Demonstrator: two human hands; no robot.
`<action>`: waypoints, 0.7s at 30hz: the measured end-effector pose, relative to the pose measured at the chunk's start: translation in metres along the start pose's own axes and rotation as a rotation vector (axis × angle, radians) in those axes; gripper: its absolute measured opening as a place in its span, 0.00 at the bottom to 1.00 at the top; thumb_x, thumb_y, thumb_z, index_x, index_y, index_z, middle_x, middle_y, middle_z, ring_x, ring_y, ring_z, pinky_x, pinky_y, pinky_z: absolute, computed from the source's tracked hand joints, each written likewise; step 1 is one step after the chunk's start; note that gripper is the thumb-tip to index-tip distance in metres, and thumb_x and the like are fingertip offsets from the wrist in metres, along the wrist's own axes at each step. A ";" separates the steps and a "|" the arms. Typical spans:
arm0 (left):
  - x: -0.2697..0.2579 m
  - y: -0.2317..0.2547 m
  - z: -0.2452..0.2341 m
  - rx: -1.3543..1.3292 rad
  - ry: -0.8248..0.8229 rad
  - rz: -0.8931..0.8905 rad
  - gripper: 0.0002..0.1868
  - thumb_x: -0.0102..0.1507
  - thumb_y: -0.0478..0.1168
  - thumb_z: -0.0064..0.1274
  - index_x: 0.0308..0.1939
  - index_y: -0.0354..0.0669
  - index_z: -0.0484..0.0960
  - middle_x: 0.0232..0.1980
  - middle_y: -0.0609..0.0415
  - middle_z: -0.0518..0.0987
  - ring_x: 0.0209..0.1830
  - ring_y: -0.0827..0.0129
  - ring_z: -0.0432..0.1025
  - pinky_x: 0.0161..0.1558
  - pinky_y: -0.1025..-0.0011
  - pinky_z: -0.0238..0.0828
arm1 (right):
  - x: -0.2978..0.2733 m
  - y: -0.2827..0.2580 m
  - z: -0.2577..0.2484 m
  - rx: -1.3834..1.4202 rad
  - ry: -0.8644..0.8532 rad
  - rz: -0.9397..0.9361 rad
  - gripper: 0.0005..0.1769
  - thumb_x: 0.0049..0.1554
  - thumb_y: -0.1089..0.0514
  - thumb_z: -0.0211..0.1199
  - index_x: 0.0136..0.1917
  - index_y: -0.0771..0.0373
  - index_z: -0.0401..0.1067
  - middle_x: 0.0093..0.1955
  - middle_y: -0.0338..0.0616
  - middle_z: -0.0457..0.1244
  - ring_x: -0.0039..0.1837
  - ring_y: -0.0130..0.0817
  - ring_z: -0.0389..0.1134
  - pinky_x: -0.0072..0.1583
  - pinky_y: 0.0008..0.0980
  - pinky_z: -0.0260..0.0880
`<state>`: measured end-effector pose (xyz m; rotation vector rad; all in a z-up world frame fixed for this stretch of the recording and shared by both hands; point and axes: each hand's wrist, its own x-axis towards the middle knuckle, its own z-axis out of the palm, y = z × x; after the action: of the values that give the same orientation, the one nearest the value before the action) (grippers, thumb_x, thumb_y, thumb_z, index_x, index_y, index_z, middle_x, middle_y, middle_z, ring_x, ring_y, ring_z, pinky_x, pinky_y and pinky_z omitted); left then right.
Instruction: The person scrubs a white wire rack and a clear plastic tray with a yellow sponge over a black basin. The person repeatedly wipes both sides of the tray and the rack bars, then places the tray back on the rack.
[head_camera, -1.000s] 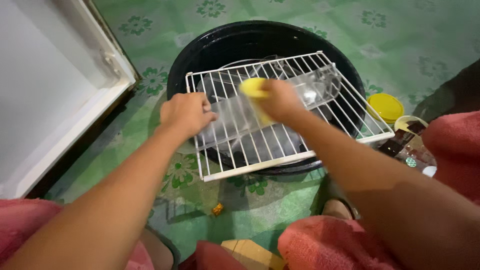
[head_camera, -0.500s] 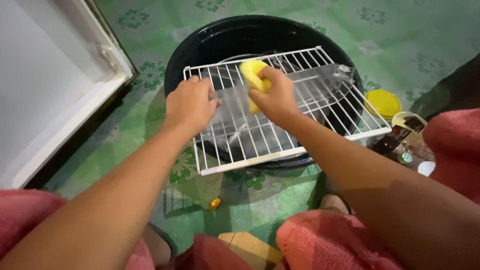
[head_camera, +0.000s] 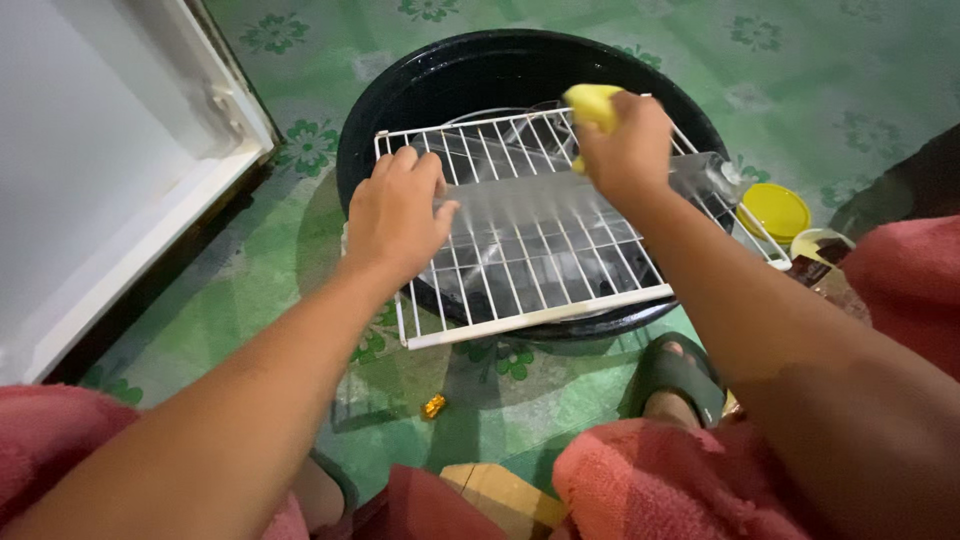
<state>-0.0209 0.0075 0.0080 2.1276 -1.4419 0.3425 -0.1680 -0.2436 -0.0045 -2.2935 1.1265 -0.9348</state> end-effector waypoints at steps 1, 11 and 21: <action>-0.001 0.000 -0.001 -0.005 0.022 0.011 0.15 0.54 0.40 0.68 0.35 0.44 0.76 0.41 0.51 0.73 0.47 0.54 0.71 0.43 0.56 0.68 | -0.004 -0.012 0.004 0.027 -0.058 0.005 0.21 0.55 0.55 0.67 0.60 0.66 0.75 0.51 0.56 0.69 0.50 0.45 0.75 0.51 0.40 0.76; 0.000 -0.002 -0.004 -0.030 0.050 0.084 0.15 0.53 0.40 0.69 0.35 0.43 0.77 0.40 0.51 0.74 0.46 0.53 0.71 0.46 0.56 0.68 | -0.014 -0.072 0.017 -0.162 -0.440 -0.285 0.17 0.47 0.55 0.66 0.50 0.57 0.82 0.45 0.55 0.71 0.49 0.51 0.74 0.55 0.45 0.74; 0.002 -0.005 -0.001 -0.096 0.084 0.109 0.14 0.54 0.42 0.68 0.32 0.42 0.77 0.38 0.49 0.75 0.44 0.52 0.72 0.45 0.55 0.69 | 0.013 -0.015 -0.043 -0.372 -0.243 0.185 0.22 0.50 0.49 0.69 0.58 0.54 0.81 0.53 0.55 0.70 0.56 0.52 0.72 0.59 0.47 0.72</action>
<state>-0.0153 0.0084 0.0085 1.9404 -1.4988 0.3915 -0.1853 -0.2488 0.0390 -2.4464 1.4685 -0.3871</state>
